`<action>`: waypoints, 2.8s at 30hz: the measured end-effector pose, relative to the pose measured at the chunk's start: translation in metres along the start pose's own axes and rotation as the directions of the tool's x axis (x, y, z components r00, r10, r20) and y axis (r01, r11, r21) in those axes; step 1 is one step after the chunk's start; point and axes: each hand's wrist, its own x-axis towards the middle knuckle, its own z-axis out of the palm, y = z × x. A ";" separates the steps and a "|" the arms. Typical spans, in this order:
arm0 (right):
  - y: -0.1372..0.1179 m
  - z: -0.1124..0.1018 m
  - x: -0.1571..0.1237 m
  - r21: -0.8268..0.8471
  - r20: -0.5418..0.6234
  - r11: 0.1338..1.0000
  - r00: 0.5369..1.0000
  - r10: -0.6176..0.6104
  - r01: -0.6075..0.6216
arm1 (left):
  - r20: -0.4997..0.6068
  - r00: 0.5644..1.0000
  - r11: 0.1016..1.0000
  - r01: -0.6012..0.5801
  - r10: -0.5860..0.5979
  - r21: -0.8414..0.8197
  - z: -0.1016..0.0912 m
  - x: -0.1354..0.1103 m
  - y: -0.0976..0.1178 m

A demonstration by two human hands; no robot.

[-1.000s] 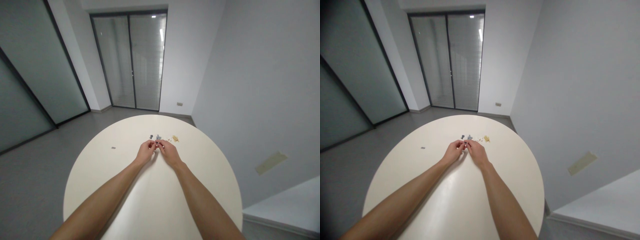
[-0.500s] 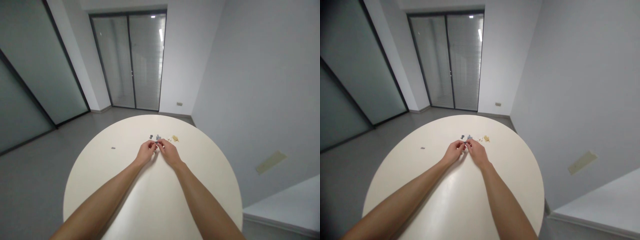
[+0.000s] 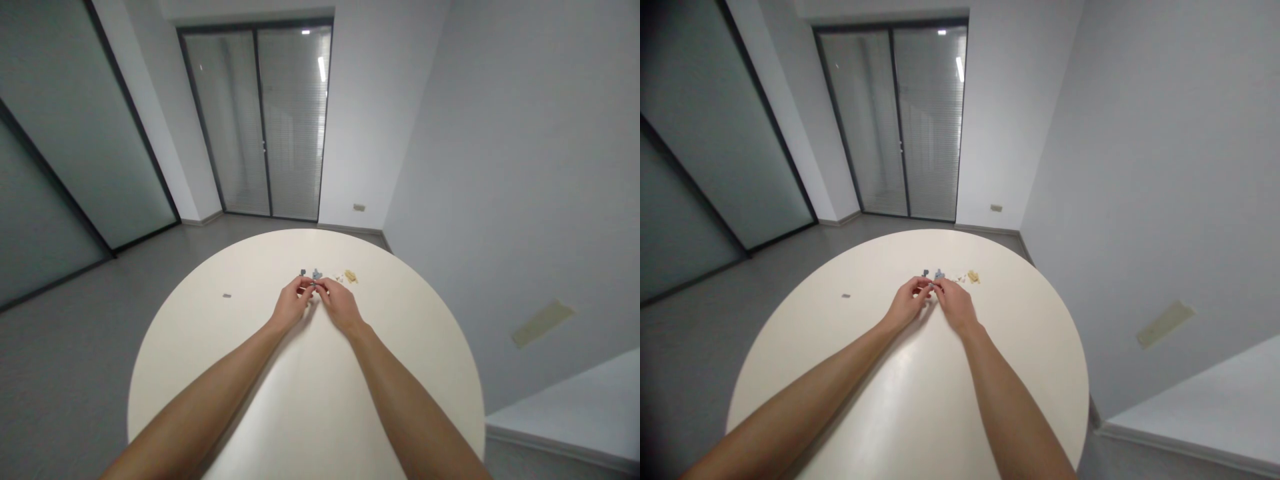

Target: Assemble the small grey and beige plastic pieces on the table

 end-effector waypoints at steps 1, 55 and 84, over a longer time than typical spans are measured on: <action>0.000 0.000 0.000 -0.005 0.003 1.000 1.000 0.001 -0.001 | -0.004 1.000 1.000 -0.011 0.011 0.005 0.000 0.000 0.001; -0.003 -0.004 0.000 -0.057 0.057 0.996 0.996 0.073 -0.070 | -0.025 0.999 0.996 -0.041 0.043 0.085 -0.003 0.004 -0.004; -0.007 -0.007 -0.001 -0.021 0.037 0.999 0.998 0.043 -0.043 | -0.011 0.999 0.995 -0.031 0.033 0.092 -0.002 0.002 0.000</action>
